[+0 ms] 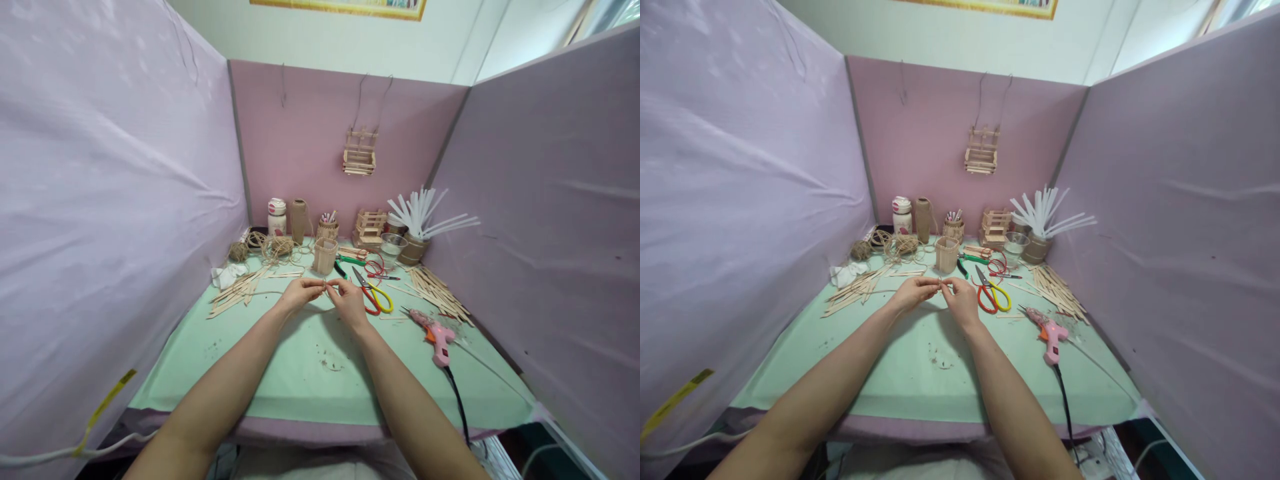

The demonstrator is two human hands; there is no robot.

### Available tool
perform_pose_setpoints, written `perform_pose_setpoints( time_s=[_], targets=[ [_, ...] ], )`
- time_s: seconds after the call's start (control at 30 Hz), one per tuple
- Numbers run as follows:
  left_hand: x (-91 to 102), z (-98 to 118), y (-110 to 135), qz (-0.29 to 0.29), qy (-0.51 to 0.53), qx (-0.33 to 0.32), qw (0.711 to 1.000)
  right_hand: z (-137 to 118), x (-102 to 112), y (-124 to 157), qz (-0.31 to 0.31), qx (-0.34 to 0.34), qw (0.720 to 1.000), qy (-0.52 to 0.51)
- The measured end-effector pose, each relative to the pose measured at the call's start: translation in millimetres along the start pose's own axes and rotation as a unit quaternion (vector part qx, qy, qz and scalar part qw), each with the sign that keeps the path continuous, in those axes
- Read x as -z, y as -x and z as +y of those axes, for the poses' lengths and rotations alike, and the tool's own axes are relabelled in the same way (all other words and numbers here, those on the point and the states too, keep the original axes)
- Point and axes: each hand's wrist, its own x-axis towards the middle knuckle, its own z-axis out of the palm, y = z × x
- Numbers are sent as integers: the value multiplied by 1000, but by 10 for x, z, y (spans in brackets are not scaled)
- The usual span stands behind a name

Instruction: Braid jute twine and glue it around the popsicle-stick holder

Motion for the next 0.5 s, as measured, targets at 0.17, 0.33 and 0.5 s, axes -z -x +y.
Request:
perform_pose_setpoints(
  time_s=[0.17,0.33,0.5],
  targets=[
    [0,10,15,10,-30,-22,999,-10,2,9,-12,20,1000,14],
    [-3,5,26,22,-72,-33,997,-40,14,17,-25,41,998,31],
    [0,-32,-10,31,-81,-54,995,-69,19,23,-42,39,998,39]
  ],
)
